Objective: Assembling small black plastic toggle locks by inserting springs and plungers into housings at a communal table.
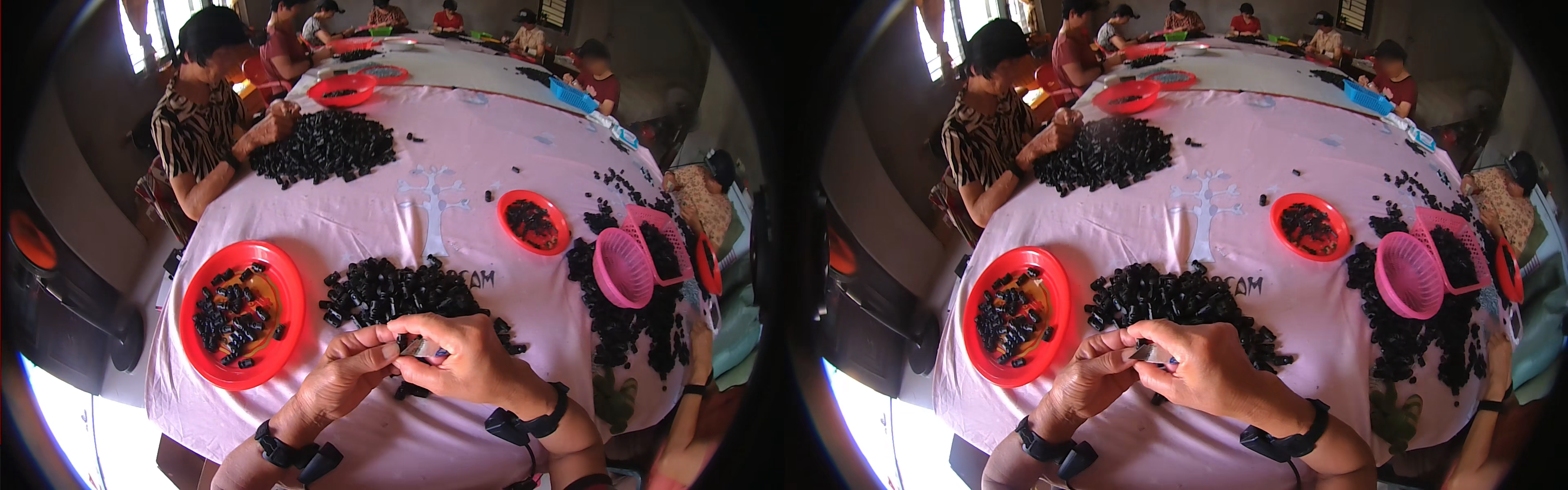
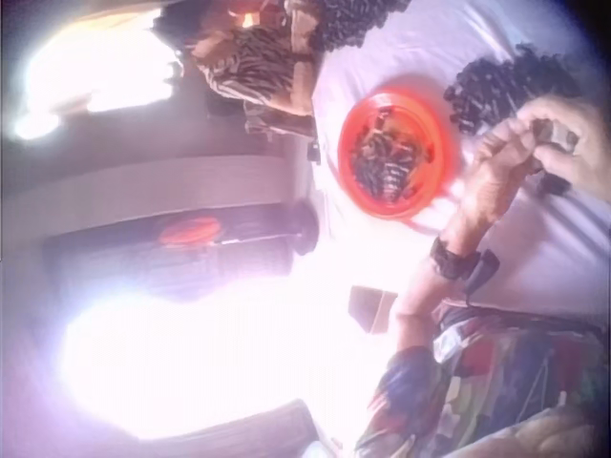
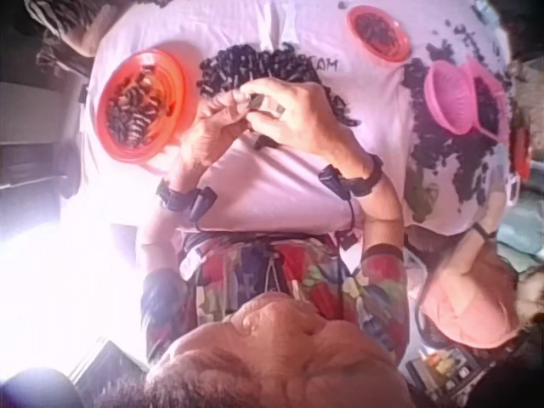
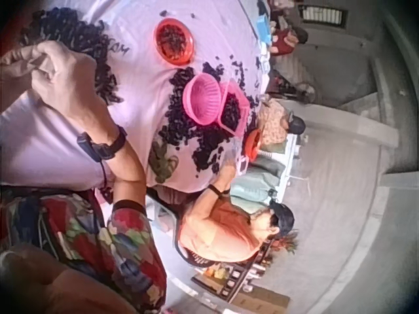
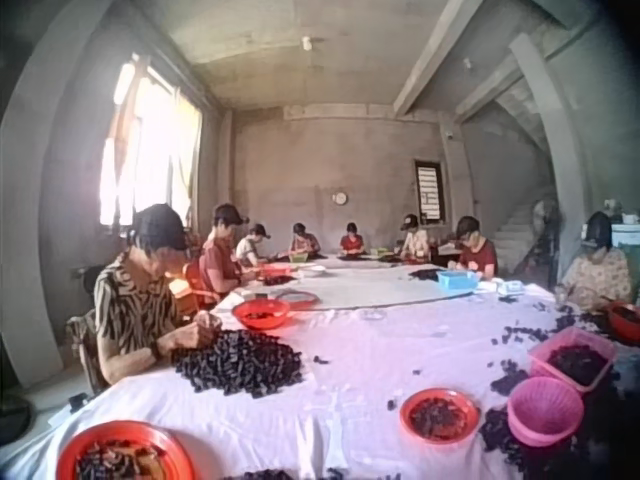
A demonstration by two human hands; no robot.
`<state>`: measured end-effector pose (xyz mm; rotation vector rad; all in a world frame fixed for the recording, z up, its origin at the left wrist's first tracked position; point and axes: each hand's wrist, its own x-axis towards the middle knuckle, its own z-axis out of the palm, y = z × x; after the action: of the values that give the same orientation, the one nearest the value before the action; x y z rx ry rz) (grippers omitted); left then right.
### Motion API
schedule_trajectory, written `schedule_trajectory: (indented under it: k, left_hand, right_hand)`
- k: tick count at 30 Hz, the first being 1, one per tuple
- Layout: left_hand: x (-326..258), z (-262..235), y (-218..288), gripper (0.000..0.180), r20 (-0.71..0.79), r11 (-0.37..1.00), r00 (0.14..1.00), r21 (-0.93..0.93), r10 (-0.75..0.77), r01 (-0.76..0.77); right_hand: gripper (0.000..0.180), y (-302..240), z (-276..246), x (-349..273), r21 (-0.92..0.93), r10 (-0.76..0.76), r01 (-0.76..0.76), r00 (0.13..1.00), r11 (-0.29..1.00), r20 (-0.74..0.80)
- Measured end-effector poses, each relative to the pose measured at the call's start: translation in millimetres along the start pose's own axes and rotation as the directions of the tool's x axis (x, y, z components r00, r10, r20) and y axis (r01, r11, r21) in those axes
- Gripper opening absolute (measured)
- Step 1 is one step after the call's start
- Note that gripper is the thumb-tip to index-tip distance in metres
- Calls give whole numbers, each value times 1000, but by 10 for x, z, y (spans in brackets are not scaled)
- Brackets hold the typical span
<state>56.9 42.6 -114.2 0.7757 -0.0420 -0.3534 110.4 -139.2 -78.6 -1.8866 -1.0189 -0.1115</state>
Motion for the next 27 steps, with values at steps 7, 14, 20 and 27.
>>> schedule_trajectory:
  k: [7,14,20,27]
  left_hand:
    - [-39,-304,-83,30,-34,993,995,-72,-99,97]
    - [0,-416,-121,33,-62,977,975,-17,-213,212]
    - [-21,-414,-91,36,-17,978,980,-62,-200,199]
    - [-33,-422,-121,35,-3,983,985,-61,-172,171]
  right_hand:
    - [41,202,196,46,47,44,-47,997,998,68]
    - [49,255,198,48,15,117,-121,977,993,177]
    - [49,269,202,44,43,106,-116,976,992,188]
    - [47,229,196,62,102,97,-116,980,988,175]
